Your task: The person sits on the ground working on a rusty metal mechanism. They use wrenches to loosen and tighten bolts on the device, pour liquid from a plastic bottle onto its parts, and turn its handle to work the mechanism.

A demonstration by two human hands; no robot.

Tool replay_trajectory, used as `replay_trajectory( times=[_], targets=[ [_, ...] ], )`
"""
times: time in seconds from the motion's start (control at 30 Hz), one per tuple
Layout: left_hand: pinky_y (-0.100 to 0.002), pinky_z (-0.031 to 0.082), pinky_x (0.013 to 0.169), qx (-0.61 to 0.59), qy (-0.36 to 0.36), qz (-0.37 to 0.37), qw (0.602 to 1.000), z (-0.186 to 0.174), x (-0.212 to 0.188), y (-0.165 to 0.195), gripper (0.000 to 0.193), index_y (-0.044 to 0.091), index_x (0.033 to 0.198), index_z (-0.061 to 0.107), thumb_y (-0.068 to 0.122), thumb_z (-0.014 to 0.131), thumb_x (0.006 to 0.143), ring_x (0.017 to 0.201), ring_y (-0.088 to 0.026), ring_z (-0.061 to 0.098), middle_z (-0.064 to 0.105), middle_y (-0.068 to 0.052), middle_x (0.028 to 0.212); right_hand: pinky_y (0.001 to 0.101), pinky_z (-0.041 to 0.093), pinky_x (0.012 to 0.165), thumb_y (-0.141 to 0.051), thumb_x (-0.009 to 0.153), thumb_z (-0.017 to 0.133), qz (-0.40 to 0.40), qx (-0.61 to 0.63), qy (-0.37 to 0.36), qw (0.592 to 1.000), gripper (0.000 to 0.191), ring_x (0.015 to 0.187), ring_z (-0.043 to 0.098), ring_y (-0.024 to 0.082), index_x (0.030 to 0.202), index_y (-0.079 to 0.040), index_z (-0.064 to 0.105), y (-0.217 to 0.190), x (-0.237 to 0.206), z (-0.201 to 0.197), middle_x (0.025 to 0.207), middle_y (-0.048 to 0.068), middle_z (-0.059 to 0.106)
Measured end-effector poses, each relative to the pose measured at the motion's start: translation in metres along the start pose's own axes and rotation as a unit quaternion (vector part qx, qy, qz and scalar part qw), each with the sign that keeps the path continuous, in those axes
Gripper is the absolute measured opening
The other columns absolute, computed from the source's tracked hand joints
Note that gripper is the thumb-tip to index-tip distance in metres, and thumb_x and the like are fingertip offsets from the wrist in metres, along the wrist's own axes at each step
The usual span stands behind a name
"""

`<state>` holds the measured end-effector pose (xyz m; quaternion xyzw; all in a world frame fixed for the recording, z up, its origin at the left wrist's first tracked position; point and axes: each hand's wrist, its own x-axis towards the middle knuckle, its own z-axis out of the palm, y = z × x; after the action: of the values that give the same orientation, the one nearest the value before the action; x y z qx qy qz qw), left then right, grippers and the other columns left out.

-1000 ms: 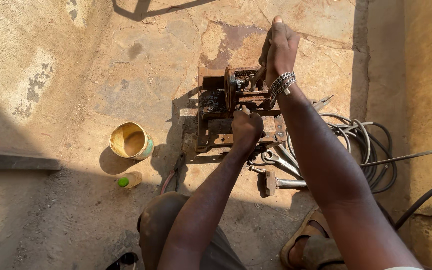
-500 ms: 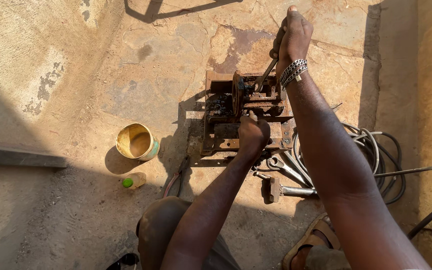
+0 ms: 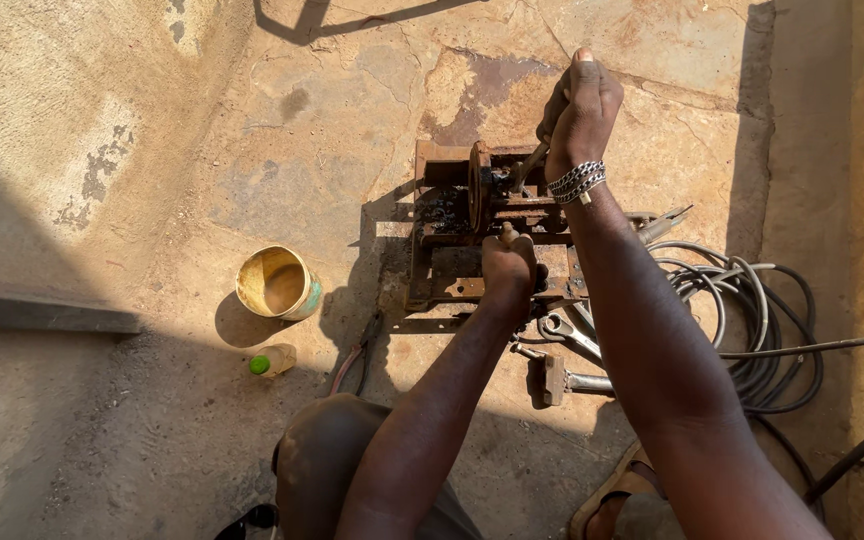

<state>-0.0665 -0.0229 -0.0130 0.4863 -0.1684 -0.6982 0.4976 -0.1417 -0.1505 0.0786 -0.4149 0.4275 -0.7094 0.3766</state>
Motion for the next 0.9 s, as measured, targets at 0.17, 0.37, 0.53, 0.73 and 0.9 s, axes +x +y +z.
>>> replay_trajectory(
  times=[0.17,0.37,0.53,0.73,0.9],
  targets=[
    [-0.034,0.035,0.043,0.000,0.073,-0.108,0.991,0.004,-0.001,0.004,0.025,-0.001,0.109,0.041,0.011,0.054,0.092,0.053,-0.015,0.045,0.046,-0.009,0.076,0.0284,0.031,0.041,-0.039,0.109,0.056,0.027,0.035,-0.021,0.999,0.042,0.046,0.033,0.008,0.076,-0.017,0.042,-0.003,-0.029,-0.015,0.060,-0.003,0.040],
    [-0.033,0.036,0.043,0.013,0.085,-0.115,0.990,0.003,0.001,0.006,0.024,-0.001,0.107,0.043,0.015,0.054,0.094,0.053,-0.014,0.046,0.049,-0.008,0.075,0.0308,0.033,0.052,-0.039,0.110,0.057,-0.029,0.062,-0.064,0.996,0.041,0.055,0.030,0.011,0.082,-0.014,0.041,-0.023,-0.057,-0.011,0.067,-0.001,0.035],
    [-0.031,0.041,0.043,-0.054,0.037,-0.078,0.995,-0.003,0.001,-0.005,0.025,0.003,0.107,0.039,0.008,0.057,0.092,0.053,-0.013,0.046,0.050,-0.009,0.077,0.0310,0.037,0.068,-0.039,0.114,0.053,-0.084,0.104,-0.141,0.981,0.039,0.065,0.029,0.013,0.091,-0.010,0.042,-0.020,-0.099,-0.031,0.072,0.001,0.033],
    [-0.031,0.042,0.042,0.063,0.084,-0.075,0.992,0.004,0.012,-0.010,0.032,0.002,0.106,0.041,0.007,0.064,0.085,0.054,-0.014,0.046,0.049,-0.007,0.077,0.0320,0.030,0.059,-0.040,0.111,0.056,-0.089,0.063,-0.085,0.990,0.045,0.060,0.026,0.012,0.081,-0.012,0.039,-0.001,-0.073,-0.033,0.067,-0.002,0.030],
    [-0.034,0.044,0.044,0.121,0.033,0.008,0.992,-0.006,0.007,-0.021,0.033,-0.001,0.102,0.039,0.004,0.066,0.083,0.059,-0.015,0.052,0.053,-0.008,0.078,0.0317,0.022,0.036,-0.042,0.108,0.058,-0.027,0.075,-0.036,0.996,0.051,0.043,0.028,0.010,0.071,-0.015,0.036,0.007,-0.023,-0.020,0.057,-0.003,0.031]
  ],
)
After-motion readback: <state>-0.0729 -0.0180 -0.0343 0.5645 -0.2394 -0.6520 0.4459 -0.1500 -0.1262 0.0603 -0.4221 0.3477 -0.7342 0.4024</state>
